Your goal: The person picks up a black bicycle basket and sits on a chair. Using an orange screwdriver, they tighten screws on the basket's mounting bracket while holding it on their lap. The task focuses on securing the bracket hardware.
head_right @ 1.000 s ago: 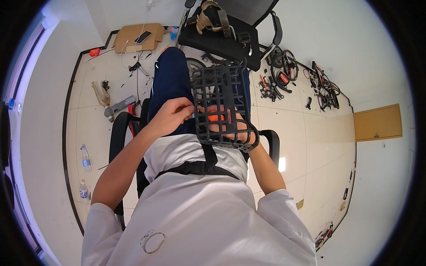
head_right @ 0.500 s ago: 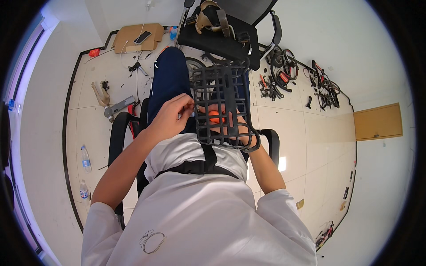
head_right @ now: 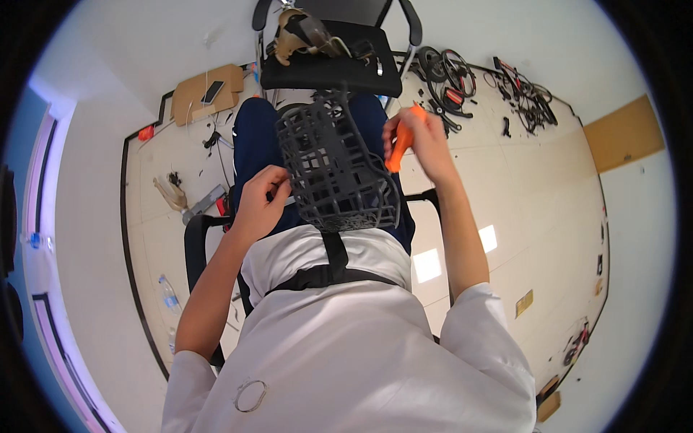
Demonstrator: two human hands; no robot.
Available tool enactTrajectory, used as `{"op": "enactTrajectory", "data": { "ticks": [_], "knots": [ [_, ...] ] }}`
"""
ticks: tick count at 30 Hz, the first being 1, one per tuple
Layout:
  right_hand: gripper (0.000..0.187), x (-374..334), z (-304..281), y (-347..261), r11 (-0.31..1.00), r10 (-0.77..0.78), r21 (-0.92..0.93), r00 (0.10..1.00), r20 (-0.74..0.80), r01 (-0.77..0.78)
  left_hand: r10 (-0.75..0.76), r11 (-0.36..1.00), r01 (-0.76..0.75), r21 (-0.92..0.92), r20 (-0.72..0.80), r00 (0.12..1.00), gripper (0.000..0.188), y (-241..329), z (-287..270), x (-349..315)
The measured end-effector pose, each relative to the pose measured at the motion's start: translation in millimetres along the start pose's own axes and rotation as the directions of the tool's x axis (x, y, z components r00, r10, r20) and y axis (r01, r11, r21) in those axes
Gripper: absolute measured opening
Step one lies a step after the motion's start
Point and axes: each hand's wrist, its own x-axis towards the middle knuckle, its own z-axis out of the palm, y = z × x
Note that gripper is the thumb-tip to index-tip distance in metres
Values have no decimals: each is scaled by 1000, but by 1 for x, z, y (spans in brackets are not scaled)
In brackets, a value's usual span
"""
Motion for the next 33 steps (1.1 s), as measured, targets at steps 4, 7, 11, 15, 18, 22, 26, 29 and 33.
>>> {"op": "enactTrajectory", "data": {
  "ticks": [4, 7, 11, 15, 18, 22, 26, 29, 33],
  "knots": [
    [49, 0, -25, 6, 1000, -11, 20, 960, -279, 17, -10, 1000, 10, 26, -18, 1000, 7, -4, 1, 2],
    [53, -6, -20, 15, 998, 40, 51, 991, -131, -33, 13, 998, -12, 69, -12, 1000, 7, -4, 1, 3],
    [49, -5, -7, 32, 947, 138, 307, 984, -114, -97, 51, 986, -54, 159, 21, 998, 10, 3, 1, 2],
    [50, -6, -5, 43, 904, 199, 398, 978, -69, -156, 95, 975, -95, 202, 14, 995, 11, 6, 1, 2],
    [51, -7, 0, 44, 890, 219, 426, 972, -86, -163, 92, 972, -98, 214, 35, 995, 11, 9, -1, 2],
    [50, -8, 5, 47, 890, 233, 420, 969, -80, -179, 113, 976, -117, 186, 32, 993, 11, 5, 0, 3],
    [49, -8, 4, 51, 888, 235, 422, 969, -74, -183, 118, 975, -121, 186, 29, 993, 11, 2, 0, 2],
    [48, -8, 5, 50, 889, 238, 420, 968, -78, -185, 119, 976, -120, 181, 19, 993, 11, 2, 1, 2],
    [46, -8, 3, 50, 896, 242, 403, 966, -94, -186, 137, 974, -139, 179, 25, 990, 12, 1, 1, 3]
  ]
}}
